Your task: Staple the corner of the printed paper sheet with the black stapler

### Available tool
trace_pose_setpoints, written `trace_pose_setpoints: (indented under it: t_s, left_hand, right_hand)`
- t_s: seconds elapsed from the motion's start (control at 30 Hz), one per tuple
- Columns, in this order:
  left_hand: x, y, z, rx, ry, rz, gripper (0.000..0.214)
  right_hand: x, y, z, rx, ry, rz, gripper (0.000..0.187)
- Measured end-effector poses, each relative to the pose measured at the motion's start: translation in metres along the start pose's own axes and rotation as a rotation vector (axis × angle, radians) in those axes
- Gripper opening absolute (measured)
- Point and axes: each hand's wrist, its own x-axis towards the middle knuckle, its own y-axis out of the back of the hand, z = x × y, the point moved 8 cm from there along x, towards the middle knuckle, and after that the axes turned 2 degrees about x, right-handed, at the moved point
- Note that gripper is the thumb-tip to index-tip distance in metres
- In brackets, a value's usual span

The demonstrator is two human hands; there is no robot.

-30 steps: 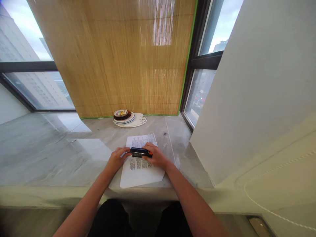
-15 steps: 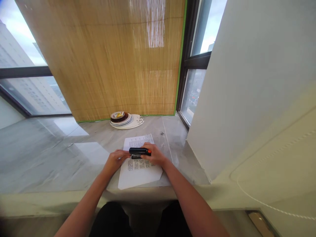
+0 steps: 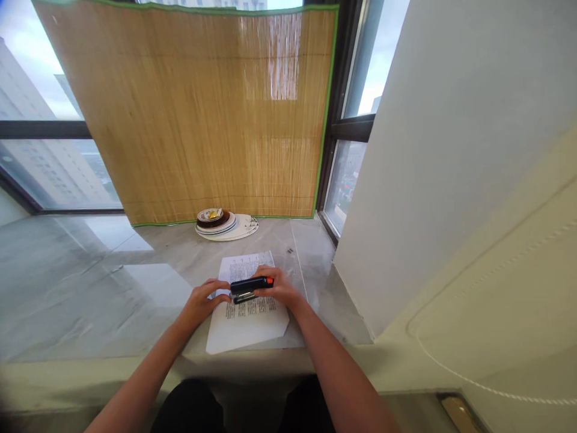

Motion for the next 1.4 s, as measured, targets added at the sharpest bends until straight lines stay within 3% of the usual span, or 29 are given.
trace_pose_setpoints:
  t_s: [0.27,0.4,0.47,0.53,0.6,0.73,0.83,1.03,1.13,1.27,1.4]
  left_hand:
    - [-0.003,-0.009,0.001,0.04,-0.011,-0.09,0.011]
    - [-0.004,-0.003,-0.008,0.049,0.055,-0.011,0.013]
    - [-0.002,-0.006,-0.01,0.074,0.065,-0.029,0.013]
    - [0.001,-0.013,-0.007,0.117,0.026,-0.113,0.014]
    - [0.002,-0.021,-0.004,0.164,-0.025,-0.194,0.017]
    - [0.001,-0.024,-0.002,0.242,-0.015,-0.203,0.019]
    - [0.004,-0.023,0.003,0.291,0.0,-0.203,0.019]
    - [0.051,-0.054,0.022,0.204,-0.165,-0.532,0.03]
    - [0.074,-0.076,0.016,0.164,-0.252,-0.646,0.052]
    - [0.07,-0.101,0.003,0.142,-0.324,-0.789,0.062]
    - [0.062,-0.109,-0.002,0.124,-0.326,-0.842,0.059]
  right_hand:
    - [-0.002,-0.031,-0.008,-0.132,0.045,-0.216,0.038]
    - [-0.002,-0.022,-0.008,-0.124,0.019,-0.087,0.038]
    - [-0.003,0.002,-0.005,-0.145,-0.012,0.082,0.038]
    - [-0.006,0.039,0.0,-0.203,-0.085,0.271,0.039]
    - [-0.011,0.079,0.006,-0.282,-0.172,0.374,0.041]
    - [-0.016,0.134,0.013,-0.428,-0.211,0.328,0.04]
    - [-0.022,0.152,0.022,-0.471,-0.209,0.291,0.036]
    - [-0.022,0.148,0.033,-0.497,-0.172,0.19,0.035]
    - [-0.02,0.144,0.035,-0.504,-0.17,0.145,0.033]
    - [-0.02,0.139,0.032,-0.539,-0.164,0.114,0.035]
    - [-0.016,0.124,0.026,-0.586,-0.126,0.044,0.038]
